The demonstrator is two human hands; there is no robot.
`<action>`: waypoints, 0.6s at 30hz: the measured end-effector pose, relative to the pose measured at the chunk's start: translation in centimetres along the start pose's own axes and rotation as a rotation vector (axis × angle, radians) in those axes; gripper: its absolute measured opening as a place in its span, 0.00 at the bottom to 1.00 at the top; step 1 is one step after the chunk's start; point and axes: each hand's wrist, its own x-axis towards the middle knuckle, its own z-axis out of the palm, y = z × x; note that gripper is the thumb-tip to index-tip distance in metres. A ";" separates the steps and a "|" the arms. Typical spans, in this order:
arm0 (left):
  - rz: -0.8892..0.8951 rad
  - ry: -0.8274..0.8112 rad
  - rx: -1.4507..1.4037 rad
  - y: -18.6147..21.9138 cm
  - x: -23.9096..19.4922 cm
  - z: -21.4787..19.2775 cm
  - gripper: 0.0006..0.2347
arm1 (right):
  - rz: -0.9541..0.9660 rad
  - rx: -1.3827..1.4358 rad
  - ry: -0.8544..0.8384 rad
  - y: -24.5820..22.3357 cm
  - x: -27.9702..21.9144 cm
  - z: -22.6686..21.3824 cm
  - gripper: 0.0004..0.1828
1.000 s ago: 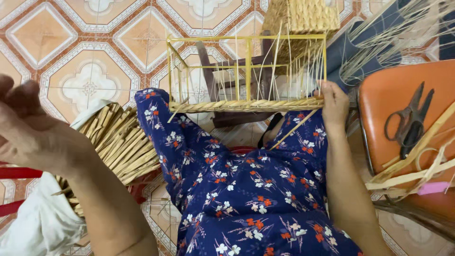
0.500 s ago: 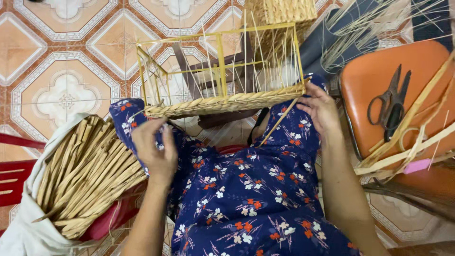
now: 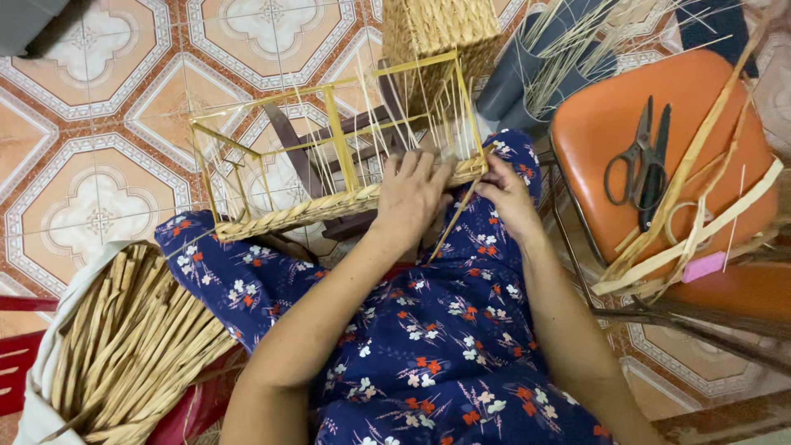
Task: The person retrieves a pair of scissors, walks to a work area, and sits on the floor to weave a basket. They interlace thin wooden strips through a rectangular frame, repeatedly pulling and adjusting the strips to build up the basket walls.
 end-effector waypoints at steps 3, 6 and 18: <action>-0.024 -0.034 0.082 -0.5 0.1 0.9 0.18 | 0.007 0.049 -0.007 -0.3 -0.4 0.2 0.38; -0.046 -0.021 0.003 -1.3 0.1 -0.8 0.17 | -0.005 0.208 -0.055 -1.3 -1.1 0.1 0.34; -0.132 0.376 -0.475 -5.2 -5.2 -17.3 0.14 | -0.012 0.670 -0.175 -11.3 -2.5 3.2 0.45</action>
